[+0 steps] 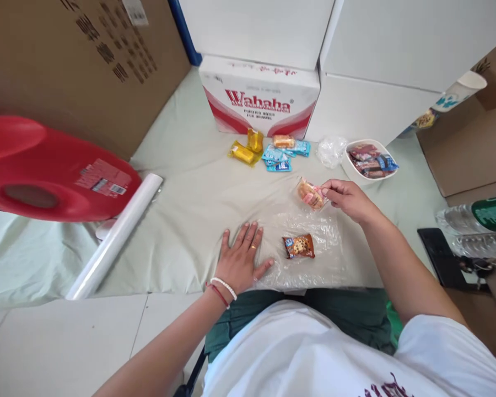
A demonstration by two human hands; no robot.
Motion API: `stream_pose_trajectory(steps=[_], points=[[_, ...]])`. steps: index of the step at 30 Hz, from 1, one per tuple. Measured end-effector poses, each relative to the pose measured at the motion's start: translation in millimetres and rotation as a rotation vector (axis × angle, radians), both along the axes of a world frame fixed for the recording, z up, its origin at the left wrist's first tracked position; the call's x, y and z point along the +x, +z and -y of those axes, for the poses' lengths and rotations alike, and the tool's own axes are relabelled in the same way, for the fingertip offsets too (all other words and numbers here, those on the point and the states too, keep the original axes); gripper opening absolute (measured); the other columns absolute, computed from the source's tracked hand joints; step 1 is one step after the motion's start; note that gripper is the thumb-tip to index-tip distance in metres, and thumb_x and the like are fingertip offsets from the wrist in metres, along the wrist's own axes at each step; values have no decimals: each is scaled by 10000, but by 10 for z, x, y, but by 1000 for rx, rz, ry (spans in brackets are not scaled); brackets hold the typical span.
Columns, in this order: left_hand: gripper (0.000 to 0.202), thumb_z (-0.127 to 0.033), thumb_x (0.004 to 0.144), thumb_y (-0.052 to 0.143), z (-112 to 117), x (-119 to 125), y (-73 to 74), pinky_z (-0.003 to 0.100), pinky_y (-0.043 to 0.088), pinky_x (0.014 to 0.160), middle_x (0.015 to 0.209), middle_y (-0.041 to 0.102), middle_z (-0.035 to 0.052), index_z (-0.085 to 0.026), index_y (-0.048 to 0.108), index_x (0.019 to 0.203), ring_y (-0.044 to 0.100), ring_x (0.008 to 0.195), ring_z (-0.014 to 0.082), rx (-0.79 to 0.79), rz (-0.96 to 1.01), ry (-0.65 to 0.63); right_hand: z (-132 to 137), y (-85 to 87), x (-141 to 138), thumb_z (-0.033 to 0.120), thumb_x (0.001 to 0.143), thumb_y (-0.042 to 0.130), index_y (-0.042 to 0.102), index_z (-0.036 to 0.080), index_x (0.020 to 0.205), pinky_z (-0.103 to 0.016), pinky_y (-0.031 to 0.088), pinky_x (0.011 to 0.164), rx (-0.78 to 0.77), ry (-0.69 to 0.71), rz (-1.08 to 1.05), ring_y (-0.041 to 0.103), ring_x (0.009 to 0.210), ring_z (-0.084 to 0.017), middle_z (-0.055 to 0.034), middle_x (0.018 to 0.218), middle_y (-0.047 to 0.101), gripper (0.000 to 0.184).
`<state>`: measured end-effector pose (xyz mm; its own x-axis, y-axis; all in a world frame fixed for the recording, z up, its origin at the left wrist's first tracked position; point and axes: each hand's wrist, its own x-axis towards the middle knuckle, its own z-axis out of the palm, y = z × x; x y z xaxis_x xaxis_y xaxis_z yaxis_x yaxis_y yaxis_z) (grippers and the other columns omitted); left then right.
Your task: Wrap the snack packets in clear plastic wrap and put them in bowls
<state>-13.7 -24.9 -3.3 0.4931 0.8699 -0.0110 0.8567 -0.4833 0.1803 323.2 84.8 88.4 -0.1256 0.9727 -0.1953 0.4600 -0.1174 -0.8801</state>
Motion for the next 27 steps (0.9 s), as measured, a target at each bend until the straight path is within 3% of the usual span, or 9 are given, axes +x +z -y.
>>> stream_pose_trajectory(steps=[4,6,8,10,13,16,22,27], points=[[828,-668,1021,386,1,13,-8,681,14,1295,1742,263,158,-174,297,1680,264,1619,360,-3,-2,0,332,-13,-101,594,889,645,641,204,857,-245,362,603,-232,225,-104,462,613,-118,33,706,582,392],[820,-659,1020,390,3,17,-13,681,25,1293,1739,274,159,-184,296,1682,281,1612,365,0,-5,1,425,-127,-194,518,942,597,646,194,842,-259,397,643,-248,330,11,518,660,-139,13,735,617,343],[820,-660,1017,396,5,19,-13,681,35,1292,1737,281,160,-192,296,1683,291,1608,369,5,-12,7,489,-243,-277,388,977,566,672,183,859,-282,430,714,-160,344,276,589,767,-173,-35,849,672,260],[821,-664,1016,397,5,20,-10,680,35,1292,1736,282,162,-194,300,1682,297,1605,371,13,-15,11,552,-309,-338,318,1007,544,714,171,991,-312,452,805,-8,290,515,629,925,-217,-102,1053,697,225],[821,-664,1014,400,4,22,-6,685,50,1290,1734,289,163,-191,308,1679,297,1605,377,18,-6,3,660,-313,-408,391,1047,554,701,175,1213,-374,450,936,188,350,597,594,1094,-275,-148,1209,667,310],[823,-657,1010,412,3,24,-11,695,74,1286,1730,303,161,-191,304,1680,299,1603,385,19,1,3,735,-305,-471,486,975,689,694,184,1234,-421,439,971,205,472,622,546,1128,-316,-150,1196,651,399],[833,-668,1015,398,2,18,-40,688,68,1289,1736,290,154,-184,287,1683,281,1613,369,39,-7,2,689,-388,-506,466,863,816,687,186,1198,-415,450,940,23,362,648,515,1108,-331,-147,1166,612,456],[824,-666,1025,374,5,13,-51,676,43,1294,1737,281,157,-179,286,1684,265,1619,355,42,-16,-4,701,-336,-474,375,832,830,686,201,1082,-415,443,957,72,329,592,495,1146,-327,-128,1192,615,337]])
